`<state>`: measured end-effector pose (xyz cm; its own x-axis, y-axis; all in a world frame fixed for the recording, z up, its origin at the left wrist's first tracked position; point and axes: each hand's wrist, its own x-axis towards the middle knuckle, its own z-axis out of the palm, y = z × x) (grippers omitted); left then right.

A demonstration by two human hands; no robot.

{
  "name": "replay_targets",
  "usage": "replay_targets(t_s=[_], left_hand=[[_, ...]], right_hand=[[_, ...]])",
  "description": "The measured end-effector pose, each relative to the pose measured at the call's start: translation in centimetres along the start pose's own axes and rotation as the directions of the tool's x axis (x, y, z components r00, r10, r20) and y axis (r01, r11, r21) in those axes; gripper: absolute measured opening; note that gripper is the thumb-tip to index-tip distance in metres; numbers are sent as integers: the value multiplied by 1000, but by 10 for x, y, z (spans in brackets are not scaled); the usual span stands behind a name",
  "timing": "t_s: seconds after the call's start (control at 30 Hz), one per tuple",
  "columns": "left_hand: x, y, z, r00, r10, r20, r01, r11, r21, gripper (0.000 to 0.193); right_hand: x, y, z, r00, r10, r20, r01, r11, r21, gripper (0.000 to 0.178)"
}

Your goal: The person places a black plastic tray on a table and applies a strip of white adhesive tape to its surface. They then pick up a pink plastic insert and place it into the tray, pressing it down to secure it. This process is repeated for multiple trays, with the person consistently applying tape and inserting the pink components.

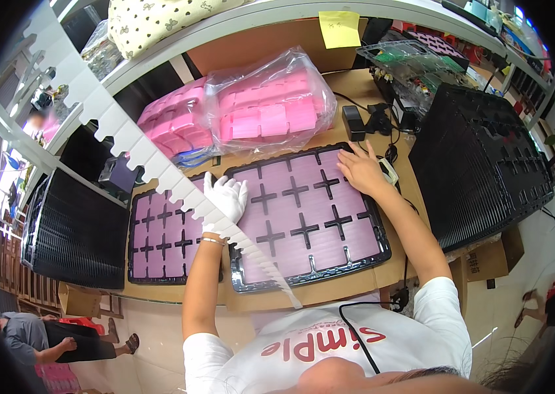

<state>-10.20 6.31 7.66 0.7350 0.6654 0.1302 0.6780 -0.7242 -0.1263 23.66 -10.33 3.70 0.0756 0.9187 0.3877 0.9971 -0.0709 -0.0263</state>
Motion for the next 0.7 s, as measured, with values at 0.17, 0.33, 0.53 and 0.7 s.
replay_targets(t_s=[0.17,0.33,0.53,0.7], left_hand=[[4,-2,20,962,76,-264,-73,997,19,39],[-64,-3,-6,849,396,-351,-447,891,-76,32],[-187,34,-39,917,299,-265,-389,817,-425,16],[-191,53,-53,895,74,-439,-196,951,-239,14]], right_hand=[[0,-1,5,996,46,-82,-40,996,76,38],[-58,-27,-65,991,-64,115,-19,794,607,33],[-179,-48,-100,963,-258,77,179,828,531,29],[-180,-66,-103,993,-116,30,94,906,414,22]])
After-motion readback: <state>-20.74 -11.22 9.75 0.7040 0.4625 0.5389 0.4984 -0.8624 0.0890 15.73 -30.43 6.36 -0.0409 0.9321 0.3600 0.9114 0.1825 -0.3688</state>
